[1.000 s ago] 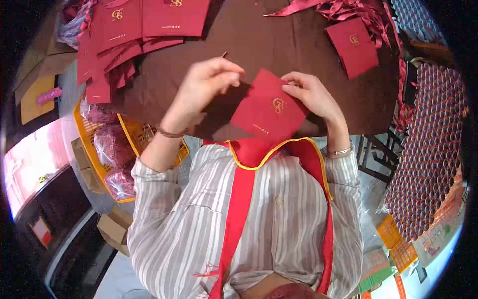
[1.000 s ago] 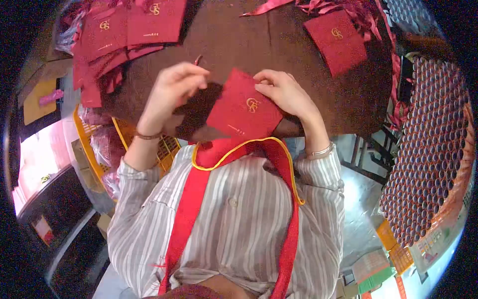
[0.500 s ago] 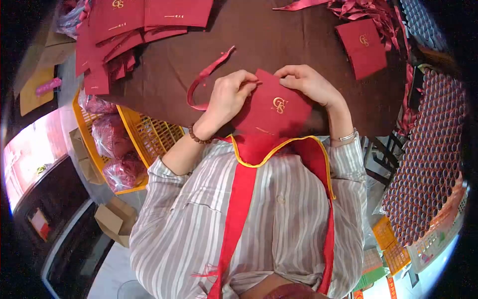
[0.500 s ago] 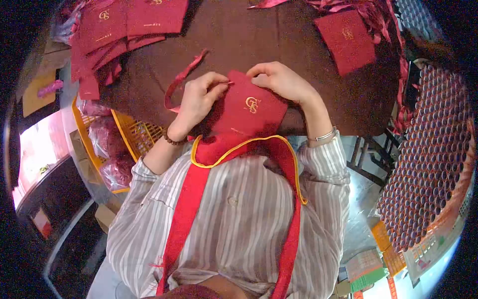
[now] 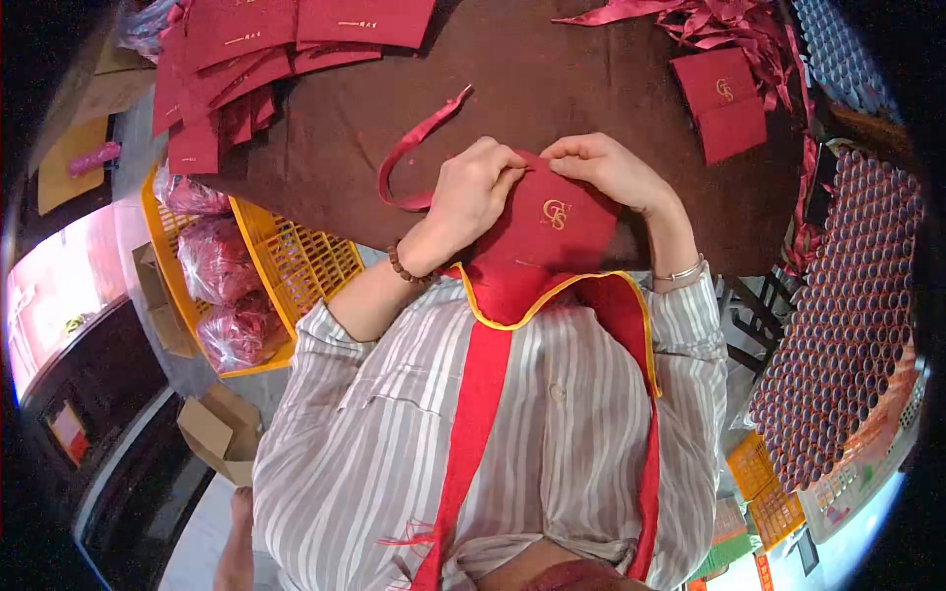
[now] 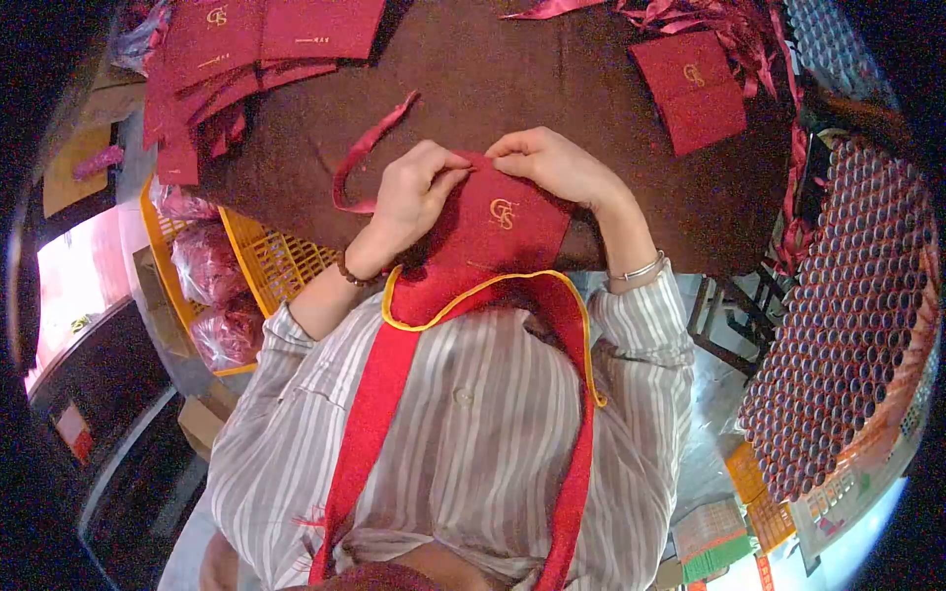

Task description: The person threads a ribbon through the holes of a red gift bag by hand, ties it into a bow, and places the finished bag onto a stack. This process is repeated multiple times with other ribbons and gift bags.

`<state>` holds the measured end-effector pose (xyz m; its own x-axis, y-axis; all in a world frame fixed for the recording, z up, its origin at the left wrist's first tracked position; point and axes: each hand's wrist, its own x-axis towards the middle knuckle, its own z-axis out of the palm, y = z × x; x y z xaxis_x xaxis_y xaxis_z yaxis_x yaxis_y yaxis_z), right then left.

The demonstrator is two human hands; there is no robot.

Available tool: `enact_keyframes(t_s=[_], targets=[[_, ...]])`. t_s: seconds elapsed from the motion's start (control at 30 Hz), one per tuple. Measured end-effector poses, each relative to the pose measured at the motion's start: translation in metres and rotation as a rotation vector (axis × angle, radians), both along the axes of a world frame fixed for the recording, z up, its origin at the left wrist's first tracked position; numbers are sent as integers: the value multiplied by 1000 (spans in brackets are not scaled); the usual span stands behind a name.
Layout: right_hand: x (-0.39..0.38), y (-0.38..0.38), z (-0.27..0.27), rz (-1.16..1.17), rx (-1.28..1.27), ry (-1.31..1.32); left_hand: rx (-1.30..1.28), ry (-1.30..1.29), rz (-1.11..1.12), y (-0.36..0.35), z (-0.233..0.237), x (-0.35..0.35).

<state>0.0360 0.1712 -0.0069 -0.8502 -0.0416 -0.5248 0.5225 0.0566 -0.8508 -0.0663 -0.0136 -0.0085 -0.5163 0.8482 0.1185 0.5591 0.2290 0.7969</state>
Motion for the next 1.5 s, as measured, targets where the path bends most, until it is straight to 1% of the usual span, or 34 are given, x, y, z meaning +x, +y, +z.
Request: enact_keyframes(t_s=[0.17, 0.23, 0.27, 0.33, 0.37, 0.43, 0.47, 0.53, 0.57, 0.63, 0.67, 0.73, 0.83, 0.9, 0.97, 1.03, 1.1, 1.13, 1.17, 1.23, 1.27, 1.3, 1.33, 1.37, 1.4, 1.43, 1.47, 1.5], targets=[[0, -3, 6, -41, -53, -19, -7, 50, -24, 2, 3, 0], [0, -4, 7, -47, -62, -32, 5, 126, -53, 3, 4, 0], [0, -4, 7, -40, -52, -12, 6, 127, -51, 4, 4, 0], [0, -6, 4, -33, -42, 9, 25, 210, -97, 5, 4, 1], [1, -8, 2, -67, -37, 31, 25, 211, -97, 5, 5, 1], [2, -10, 4, -101, -31, 54, -48, 302, -140, 5, 7, 1], [3, -10, 7, -106, -53, 35, -48, 303, -139, 6, 9, 0], [2, -11, 8, -110, -74, 19, -18, 421, -216, 7, 16, -1], [3, -12, 7, -118, -65, 42, -17, 426, -216, 8, 18, -1], [4, -13, 4, -131, -53, 64, -55, 563, -300, 10, 21, -1], [4, -13, 3, -131, -39, 66, -53, 566, -301, 10, 21, -1], [4, -13, 5, -133, -25, 72, -41, 628, -378, 11, 20, -3], [5, -13, 8, -113, 30, 79, -31, 660, -409, 14, 20, -4], [6, -14, 5, -123, 29, 119, -33, 660, -395, 17, 20, -3], [7, -13, 7, -126, 10, 95, -34, 660, -381, 17, 19, -3], [8, -11, 5, -133, -6, 71, 11, 573, -355, 14, 14, -3], [11, -9, 0, -172, -156, 73, 58, 543, -340, 11, 9, -1], [14, -8, 2, -169, -158, 74, 103, 514, -318, 10, 6, 0], [16, -7, 7, -166, -131, 80, 108, 479, -305, 8, -2, 2], [14, -9, 10, -114, -59, 94, 159, 536, -269, 8, 0, 8], [13, -10, 14, -95, 0, 107, 101, 458, -331, 7, -3, 6], [13, -12, 18, -68, 55, 130, 28, 510, -321, 9, 3, 10], [14, -15, 16, -102, 5, 129, 164, 516, -320, 9, 0, 9], [12, -18, 30, -115, -8, 45, 210, 505, -312, 10, 0, 10], [11, -19, 32, -108, 10, 44, 207, 565, -282, 11, -5, 11], [8, -23, 37, -90, 52, 64, 230, 587, -286, 7, 4, 9], [9, -19, 36, -102, 48, 10, 347, 612, -232, 15, -12, 12], [-4, -19, 35, -71, 49, 51, 298, 637, -209, 10, -3, 3]])
